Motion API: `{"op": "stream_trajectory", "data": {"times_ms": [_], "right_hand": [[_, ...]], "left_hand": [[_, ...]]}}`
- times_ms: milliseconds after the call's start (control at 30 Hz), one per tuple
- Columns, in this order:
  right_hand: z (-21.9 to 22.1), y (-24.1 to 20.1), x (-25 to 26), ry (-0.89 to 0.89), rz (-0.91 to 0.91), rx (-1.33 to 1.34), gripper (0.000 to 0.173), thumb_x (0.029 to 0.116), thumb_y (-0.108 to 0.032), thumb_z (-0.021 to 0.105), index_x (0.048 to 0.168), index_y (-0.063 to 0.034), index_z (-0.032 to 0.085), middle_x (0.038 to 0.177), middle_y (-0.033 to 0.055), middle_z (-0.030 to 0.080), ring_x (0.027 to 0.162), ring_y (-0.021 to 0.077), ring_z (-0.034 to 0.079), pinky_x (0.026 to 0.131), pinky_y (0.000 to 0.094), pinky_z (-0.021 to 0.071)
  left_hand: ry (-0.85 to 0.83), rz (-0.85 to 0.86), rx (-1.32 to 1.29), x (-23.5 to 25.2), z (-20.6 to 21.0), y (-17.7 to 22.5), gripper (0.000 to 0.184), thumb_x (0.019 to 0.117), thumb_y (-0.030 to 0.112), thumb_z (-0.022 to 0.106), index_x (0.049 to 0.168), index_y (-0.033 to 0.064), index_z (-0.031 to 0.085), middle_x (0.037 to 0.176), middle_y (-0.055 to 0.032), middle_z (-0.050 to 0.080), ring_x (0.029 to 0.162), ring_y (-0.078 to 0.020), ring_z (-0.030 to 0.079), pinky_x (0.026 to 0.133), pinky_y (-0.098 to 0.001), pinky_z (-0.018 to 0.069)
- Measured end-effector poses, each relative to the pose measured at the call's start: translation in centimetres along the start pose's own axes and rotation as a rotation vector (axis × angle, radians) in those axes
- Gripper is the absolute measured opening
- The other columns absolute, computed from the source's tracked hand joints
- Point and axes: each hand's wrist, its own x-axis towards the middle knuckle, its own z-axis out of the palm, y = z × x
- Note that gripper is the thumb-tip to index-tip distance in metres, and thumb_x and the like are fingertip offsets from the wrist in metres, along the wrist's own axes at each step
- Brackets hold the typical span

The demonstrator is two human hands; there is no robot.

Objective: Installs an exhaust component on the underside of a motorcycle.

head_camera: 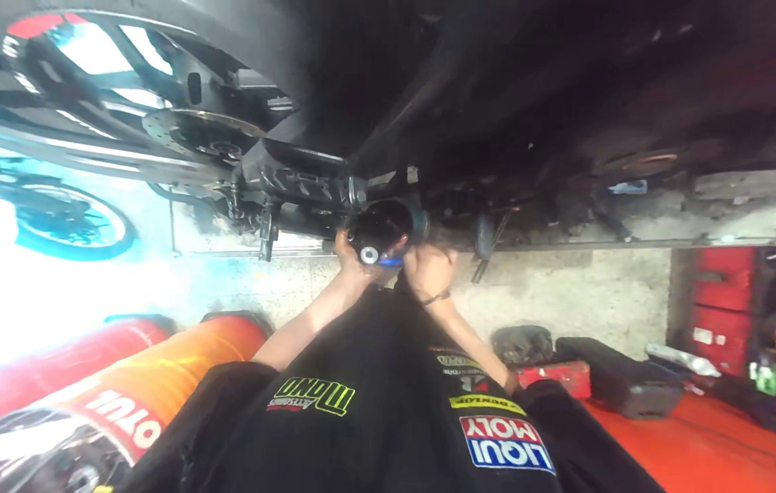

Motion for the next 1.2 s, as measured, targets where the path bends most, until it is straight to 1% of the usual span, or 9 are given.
{"op": "stream_trajectory", "data": {"times_ms": [167, 300, 400, 533, 633, 767, 967, 1100, 1200], "right_hand": [[0.3, 1.8, 0.6, -0.167, 0.096, -0.150, 0.050, 0.1031, -0.045, 0.044, 0.087, -0.0071, 0.073, 0.085, 0.0159, 0.073, 0.088, 0.0369, 0.072, 0.080, 0.0614, 0.0544], [1.1, 0.6, -0.4, -0.247, -0.001, -0.162, 0.050, 0.1022, -0.049, 0.044, 0.080, -0.0132, 0.071, 0.081, 0.0085, 0.073, 0.083, 0.0290, 0.071, 0.097, 0.0598, 0.0448], [2.3, 2.4, 0.3, -0.306, 0.012, -0.211, 0.055, 0.1025, -0.050, 0.042, 0.086, -0.0075, 0.073, 0.085, 0.0159, 0.073, 0.089, 0.0379, 0.071, 0.092, 0.0665, 0.0467], [2.2, 1.4, -0.5, -0.355, -0.046, -0.162, 0.054, 0.1026, -0.051, 0.041, 0.082, -0.0101, 0.070, 0.082, 0.0124, 0.073, 0.085, 0.0339, 0.071, 0.094, 0.0638, 0.0450], [4.1, 4.2, 0.0, -0.150, -0.021, -0.189, 0.053, 0.1029, -0.047, 0.042, 0.081, -0.0087, 0.071, 0.081, 0.0139, 0.072, 0.085, 0.0356, 0.071, 0.086, 0.0632, 0.0491], [3.6, 3.5, -1.5, 0.135, -0.122, -0.091, 0.037, 0.1008, -0.038, 0.052, 0.077, -0.0140, 0.069, 0.078, 0.0074, 0.071, 0.082, 0.0280, 0.068, 0.094, 0.0555, 0.0440], [2.8, 2.3, -0.8, 0.211, -0.396, 0.015, 0.035, 0.0992, -0.036, 0.060, 0.073, -0.0136, 0.065, 0.075, 0.0063, 0.064, 0.080, 0.0268, 0.064, 0.087, 0.0538, 0.0475], [4.4, 5.2, 0.1, 0.307, -0.301, -0.031, 0.033, 0.0993, -0.033, 0.060, 0.080, -0.0109, 0.074, 0.078, 0.0112, 0.072, 0.080, 0.0316, 0.070, 0.088, 0.0577, 0.0512], [3.1, 3.0, -1.0, 0.174, -0.331, 0.023, 0.029, 0.0999, -0.032, 0.060, 0.084, -0.0119, 0.073, 0.088, 0.0105, 0.072, 0.092, 0.0305, 0.069, 0.092, 0.0528, 0.0516]], "left_hand": [[0.135, -0.041, 0.071, -1.5, -1.3, -0.6, 0.062, 0.0941, 0.058, 0.041, 0.135, 0.0138, 0.054, 0.128, -0.0220, 0.062, 0.117, -0.0426, 0.061, 0.091, -0.0726, 0.0488], [0.130, -0.040, 0.173, -1.3, -3.8, -0.5, 0.057, 0.0930, 0.056, 0.040, 0.124, 0.0123, 0.058, 0.115, -0.0187, 0.068, 0.103, -0.0345, 0.067, 0.082, -0.0590, 0.0565], [0.089, -0.061, 0.251, -1.7, -3.8, -0.7, 0.052, 0.0986, 0.047, 0.035, 0.122, 0.0058, 0.057, 0.114, -0.0227, 0.067, 0.103, -0.0365, 0.067, 0.087, -0.0567, 0.0566], [0.051, -0.012, 0.359, -1.8, -5.2, -0.6, 0.047, 0.0971, 0.041, 0.040, 0.122, 0.0047, 0.057, 0.112, -0.0227, 0.068, 0.102, -0.0347, 0.068, 0.085, -0.0525, 0.0579], [0.080, -0.061, 0.246, -1.9, -4.5, -0.7, 0.055, 0.0983, 0.049, 0.034, 0.125, 0.0052, 0.055, 0.116, -0.0246, 0.066, 0.107, -0.0393, 0.066, 0.090, -0.0608, 0.0548], [0.107, -0.164, 0.014, -3.4, -4.4, 0.5, 0.071, 0.0920, 0.065, 0.036, 0.130, 0.0074, 0.055, 0.123, -0.0258, 0.062, 0.115, -0.0446, 0.061, 0.093, -0.0708, 0.0490], [0.244, -0.218, 0.098, -3.3, -3.2, -0.6, 0.056, 0.0938, 0.059, 0.041, 0.115, 0.0108, 0.062, 0.104, -0.0173, 0.069, 0.094, -0.0333, 0.070, 0.076, -0.0572, 0.0586], [0.191, -0.215, 0.064, -1.9, -3.3, -0.4, 0.067, 0.0925, 0.063, 0.035, 0.121, 0.0067, 0.058, 0.114, -0.0245, 0.065, 0.105, -0.0420, 0.065, 0.085, -0.0642, 0.0541], [0.157, -0.201, 0.159, -3.0, -2.3, 0.4, 0.058, 0.0975, 0.061, 0.032, 0.109, 0.0125, 0.062, 0.096, -0.0138, 0.069, 0.086, -0.0278, 0.069, 0.068, -0.0486, 0.0589]]}}
